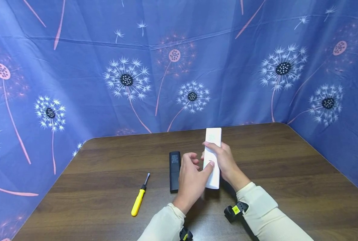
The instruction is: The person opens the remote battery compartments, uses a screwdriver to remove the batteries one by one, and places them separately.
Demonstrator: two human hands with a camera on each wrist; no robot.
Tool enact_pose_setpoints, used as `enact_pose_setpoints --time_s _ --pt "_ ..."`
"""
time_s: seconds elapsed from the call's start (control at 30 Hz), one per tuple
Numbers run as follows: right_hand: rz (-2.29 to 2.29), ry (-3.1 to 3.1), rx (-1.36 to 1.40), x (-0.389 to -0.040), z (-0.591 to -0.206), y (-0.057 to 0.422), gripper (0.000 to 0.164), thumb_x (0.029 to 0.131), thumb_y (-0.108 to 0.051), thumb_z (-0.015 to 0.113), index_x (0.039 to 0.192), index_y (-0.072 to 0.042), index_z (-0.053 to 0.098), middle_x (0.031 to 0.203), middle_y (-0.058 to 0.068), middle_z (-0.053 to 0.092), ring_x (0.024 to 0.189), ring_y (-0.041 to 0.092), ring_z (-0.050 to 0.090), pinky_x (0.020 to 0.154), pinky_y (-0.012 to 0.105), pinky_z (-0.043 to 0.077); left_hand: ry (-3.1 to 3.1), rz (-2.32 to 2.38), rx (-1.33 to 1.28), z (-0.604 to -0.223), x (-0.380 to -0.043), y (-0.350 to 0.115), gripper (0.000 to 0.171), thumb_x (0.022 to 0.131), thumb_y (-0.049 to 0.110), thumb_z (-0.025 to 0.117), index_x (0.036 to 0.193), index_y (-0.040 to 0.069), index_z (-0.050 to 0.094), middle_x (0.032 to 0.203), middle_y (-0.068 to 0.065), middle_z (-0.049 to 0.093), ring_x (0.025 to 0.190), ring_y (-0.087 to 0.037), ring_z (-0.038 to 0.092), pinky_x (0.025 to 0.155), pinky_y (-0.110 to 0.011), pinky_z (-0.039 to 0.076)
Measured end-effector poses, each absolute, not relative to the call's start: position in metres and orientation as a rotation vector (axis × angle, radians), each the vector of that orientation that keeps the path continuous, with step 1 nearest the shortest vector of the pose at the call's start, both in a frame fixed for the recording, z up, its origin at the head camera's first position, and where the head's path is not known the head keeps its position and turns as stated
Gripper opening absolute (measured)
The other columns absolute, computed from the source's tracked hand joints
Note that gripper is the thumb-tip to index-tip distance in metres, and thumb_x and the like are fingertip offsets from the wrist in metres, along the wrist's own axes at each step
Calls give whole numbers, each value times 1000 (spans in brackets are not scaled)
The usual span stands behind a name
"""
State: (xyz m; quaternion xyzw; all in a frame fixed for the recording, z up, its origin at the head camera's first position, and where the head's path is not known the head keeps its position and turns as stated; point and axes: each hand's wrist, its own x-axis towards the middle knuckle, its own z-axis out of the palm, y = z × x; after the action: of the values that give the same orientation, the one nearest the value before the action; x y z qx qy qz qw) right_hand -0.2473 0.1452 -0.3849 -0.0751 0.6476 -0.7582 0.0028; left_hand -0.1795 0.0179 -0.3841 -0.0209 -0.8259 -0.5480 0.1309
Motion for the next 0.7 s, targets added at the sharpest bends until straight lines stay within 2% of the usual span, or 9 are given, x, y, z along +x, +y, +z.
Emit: enact_pose_setpoints --time_s 0.23,0.4,0.7 --pt "-2387 2020 -237 -247 -383 145 41 100 -27 56 123 7 52 74 9 66 66 20 65 62 31 52 -2413 -1409 -157 -378 -176 19 43 83 30 82 110 14 53 96 5 52 83 -10 52 66 -29 42" --pt "-2406 2010 -227 -247 -383 147 38 100 -25 54 120 7 52 72 9 66 63 19 65 60 32 54 -2447 -1348 -224 -378 -176 19 37 81 29 84 101 15 56 91 6 53 80 -8 51 65 -27 41" --pt "-2372 2037 -213 -246 -385 144 36 100 -27 56 118 4 54 73 10 66 64 20 66 61 31 54 -2472 -1283 -246 -381 -177 15 35 82 30 83 99 16 56 87 6 52 75 -7 49 64 -26 40"
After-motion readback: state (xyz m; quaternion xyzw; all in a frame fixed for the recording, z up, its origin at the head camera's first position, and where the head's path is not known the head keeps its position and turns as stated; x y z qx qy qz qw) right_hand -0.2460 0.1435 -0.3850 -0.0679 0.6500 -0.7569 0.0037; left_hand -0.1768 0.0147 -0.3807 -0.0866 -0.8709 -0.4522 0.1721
